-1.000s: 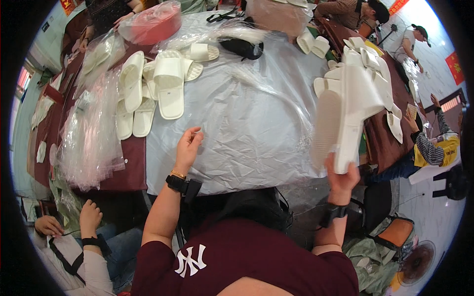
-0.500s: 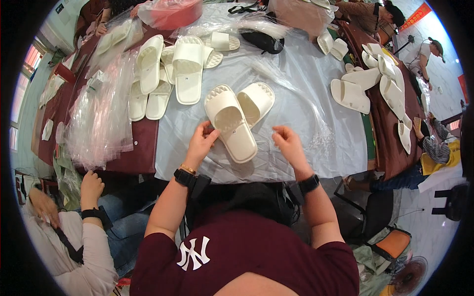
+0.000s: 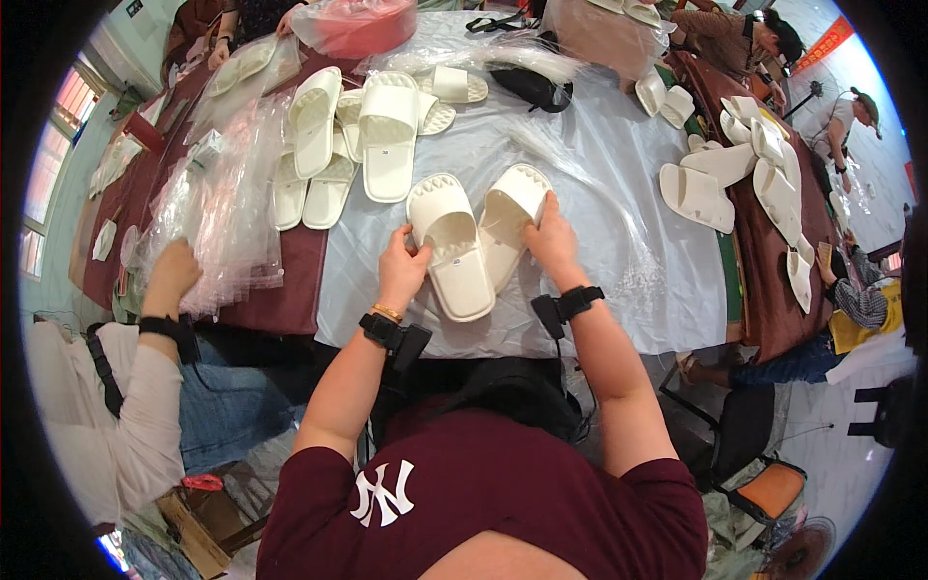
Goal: Inspecting and assembling pairs of white plastic sandals at a manufacturing workshop table.
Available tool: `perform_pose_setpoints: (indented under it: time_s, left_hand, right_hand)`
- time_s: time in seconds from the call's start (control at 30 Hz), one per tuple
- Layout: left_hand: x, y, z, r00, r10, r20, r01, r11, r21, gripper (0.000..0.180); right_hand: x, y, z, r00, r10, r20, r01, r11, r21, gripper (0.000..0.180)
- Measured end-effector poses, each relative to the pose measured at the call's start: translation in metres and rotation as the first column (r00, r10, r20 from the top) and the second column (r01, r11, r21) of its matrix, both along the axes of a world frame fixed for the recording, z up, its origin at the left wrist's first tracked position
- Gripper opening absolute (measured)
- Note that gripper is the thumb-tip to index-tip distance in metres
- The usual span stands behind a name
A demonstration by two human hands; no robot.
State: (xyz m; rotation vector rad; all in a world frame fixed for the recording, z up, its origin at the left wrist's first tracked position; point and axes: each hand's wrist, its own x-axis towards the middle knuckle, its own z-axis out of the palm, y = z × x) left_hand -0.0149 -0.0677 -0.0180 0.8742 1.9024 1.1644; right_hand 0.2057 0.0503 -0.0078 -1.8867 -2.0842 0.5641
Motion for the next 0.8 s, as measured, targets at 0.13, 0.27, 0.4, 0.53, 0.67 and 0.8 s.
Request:
perform_pose_setpoints:
  time_s: [0.13,0.27,0.4,0.53,0.67,0.8]
  left_hand:
    - [-0.013,-0.008,-0.010,0.960,-0.044,-0.275,0.066,0.995,0.070,0.045]
    - [-0.004,-0.009,-0.016,0.917,-0.140,-0.374,0.198,0.973,0.122,0.041]
    - [0.009,-0.009,-0.014,0.911,-0.119,-0.394,0.194,0.968,0.157,0.039]
    - [0.003,-0.011,-0.010,0.888,-0.157,-0.432,0.246,0.956,0.158,0.038]
    - [0.006,-0.008,-0.004,0.869,-0.195,-0.455,0.268,0.958,0.101,0.049]
    - [0.009,-0.001,0.004,0.742,-0.107,-0.662,0.344,0.908,0.238,0.069]
  right_hand:
    - [0.034,-0.001,-0.001,0.992,0.086,0.092,-0.092,0.994,0.066,0.067]
    - [0.035,-0.020,0.000,0.988,0.146,0.046,-0.152,0.978,0.146,0.061]
    - [0.028,-0.037,0.005,0.986,0.138,0.091,-0.141,0.990,0.026,0.061]
    - [0.046,-0.039,0.025,0.967,0.195,-0.166,-0.212,0.973,-0.087,0.061]
    - [0.066,-0.029,0.076,0.848,0.288,-0.445,-0.236,0.957,0.170,0.048]
    - [0.069,-0.078,0.199,0.596,0.576,-0.559,-0.046,0.720,0.693,0.032]
